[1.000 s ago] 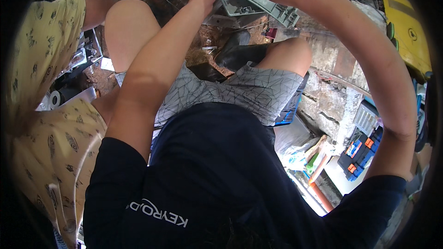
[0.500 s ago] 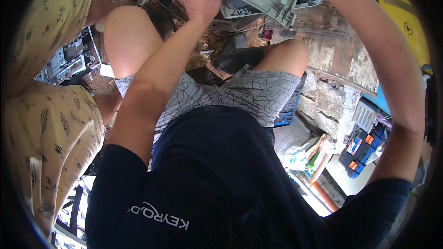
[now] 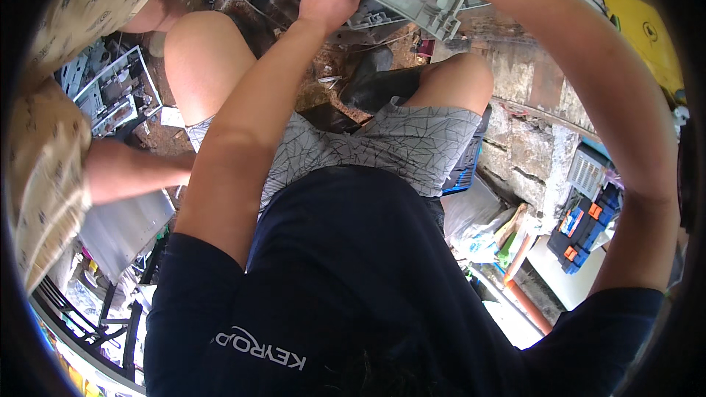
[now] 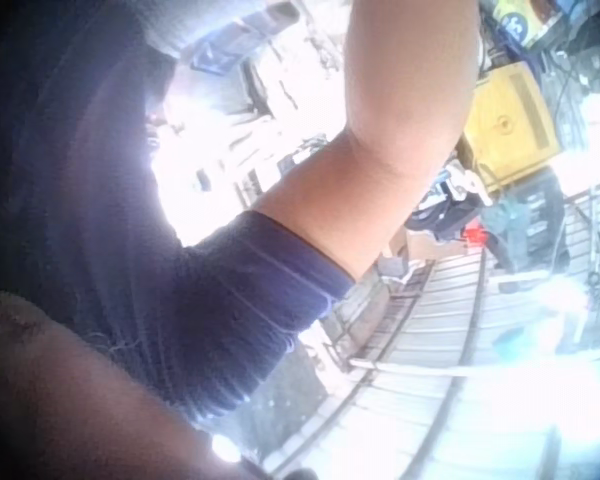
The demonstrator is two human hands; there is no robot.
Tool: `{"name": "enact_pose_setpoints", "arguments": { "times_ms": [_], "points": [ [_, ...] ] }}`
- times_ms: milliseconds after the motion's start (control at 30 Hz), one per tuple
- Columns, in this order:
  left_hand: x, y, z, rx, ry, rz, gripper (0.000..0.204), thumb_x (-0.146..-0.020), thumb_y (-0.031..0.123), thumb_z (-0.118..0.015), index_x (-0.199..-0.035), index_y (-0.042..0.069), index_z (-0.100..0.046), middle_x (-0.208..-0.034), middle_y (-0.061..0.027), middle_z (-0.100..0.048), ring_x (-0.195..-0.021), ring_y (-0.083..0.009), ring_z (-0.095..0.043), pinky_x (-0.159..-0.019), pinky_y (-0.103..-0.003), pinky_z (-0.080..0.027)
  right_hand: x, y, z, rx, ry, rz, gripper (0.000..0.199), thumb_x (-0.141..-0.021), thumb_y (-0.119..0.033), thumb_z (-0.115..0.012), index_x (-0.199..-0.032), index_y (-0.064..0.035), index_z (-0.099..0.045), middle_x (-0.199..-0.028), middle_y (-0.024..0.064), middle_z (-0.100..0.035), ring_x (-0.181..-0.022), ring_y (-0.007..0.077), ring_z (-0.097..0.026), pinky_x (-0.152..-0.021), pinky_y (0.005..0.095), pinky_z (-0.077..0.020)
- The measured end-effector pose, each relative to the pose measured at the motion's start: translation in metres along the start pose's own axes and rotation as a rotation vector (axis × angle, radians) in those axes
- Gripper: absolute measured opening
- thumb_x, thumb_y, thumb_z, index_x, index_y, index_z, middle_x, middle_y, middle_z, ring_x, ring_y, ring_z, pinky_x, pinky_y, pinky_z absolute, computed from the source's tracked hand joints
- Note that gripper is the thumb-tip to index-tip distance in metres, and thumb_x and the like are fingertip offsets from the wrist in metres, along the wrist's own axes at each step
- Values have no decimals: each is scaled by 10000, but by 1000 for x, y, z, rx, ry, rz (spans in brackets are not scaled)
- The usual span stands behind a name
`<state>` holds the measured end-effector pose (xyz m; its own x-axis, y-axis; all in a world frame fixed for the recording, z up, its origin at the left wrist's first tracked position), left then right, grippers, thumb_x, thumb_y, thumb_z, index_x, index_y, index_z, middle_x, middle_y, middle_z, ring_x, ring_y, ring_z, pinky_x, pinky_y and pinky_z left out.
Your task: The person removes the outer casing of an electronic printer, unscrews and disconnects internal circuit boards using a screwdriver and pliers, and pulls various components from the chassis.
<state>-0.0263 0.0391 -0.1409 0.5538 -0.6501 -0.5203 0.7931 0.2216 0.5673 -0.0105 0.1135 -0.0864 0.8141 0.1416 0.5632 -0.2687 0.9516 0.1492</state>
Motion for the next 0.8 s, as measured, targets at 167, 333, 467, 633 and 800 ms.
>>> {"name": "enact_pose_setpoints", "arguments": {
  "times_ms": [167, 333, 467, 633, 800],
  "points": [
    [4, -3, -3, -13, 11, 3, 272, -725, 169, -749, -991, 222, -764, -1368, -104, -476, -1275, -339, -397, -1111, -537, -278, 9, -14, 1, 213, -86, 32, 210, -748, -193, -570, -694, -56, -719, -725, 194, -684, -722, 343, -691, -696, 459, -538],
    [5, -4, -5, -5, -15, 32, 254, -747, 173, -728, -992, 229, -763, -1380, -105, -467, -1278, -340, -394, -1114, -535, -277, 20, -40, 21, 235, 35, -1, 202, -762, -243, -603, -769, -94, -739, -779, 158, -713, -735, 318, -702, -711, 441, -543],
    [3, -7, -3, -2, -12, 59, 241, -764, 183, -710, -990, 244, -764, -1381, -107, -466, -1290, -338, -391, -1112, -529, -287, 28, -48, 24, 459, 112, 192, 109, -776, -167, -635, -797, -89, -708, -870, 108, -683, -805, 271, -686, -704, 371, -550],
    [9, -7, -2, -10, 25, 38, 263, -786, 228, -708, -1048, 218, -734, -1391, -98, -464, -1298, -322, -405, -1108, -502, -306, 23, -38, 34, 265, -143, -226, 115, -810, -123, -608, -838, -57, -698, -929, 144, -697, -853, 279, -702, -688, 369, -568],
    [12, -8, -3, -19, 16, 80, 200, -828, 308, -690, -1017, 320, -754, -1419, 17, -449, -1305, -242, -380, -1153, -518, -204, 19, -58, 29, 369, 27, -43, 97, -788, -168, -633, -788, -97, -700, -717, 63, -680, -772, 225, -701, -652, 361, -548]
  ]
}}
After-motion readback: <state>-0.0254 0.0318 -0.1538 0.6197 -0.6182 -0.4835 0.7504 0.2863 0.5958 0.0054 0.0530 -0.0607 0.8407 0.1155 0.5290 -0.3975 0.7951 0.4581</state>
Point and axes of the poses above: each hand's wrist, its own x-axis away from the middle knuckle, its own z-axis out of the back of the hand, y = z × x, the point moved 9 cm from there along -x, towards the middle knuckle
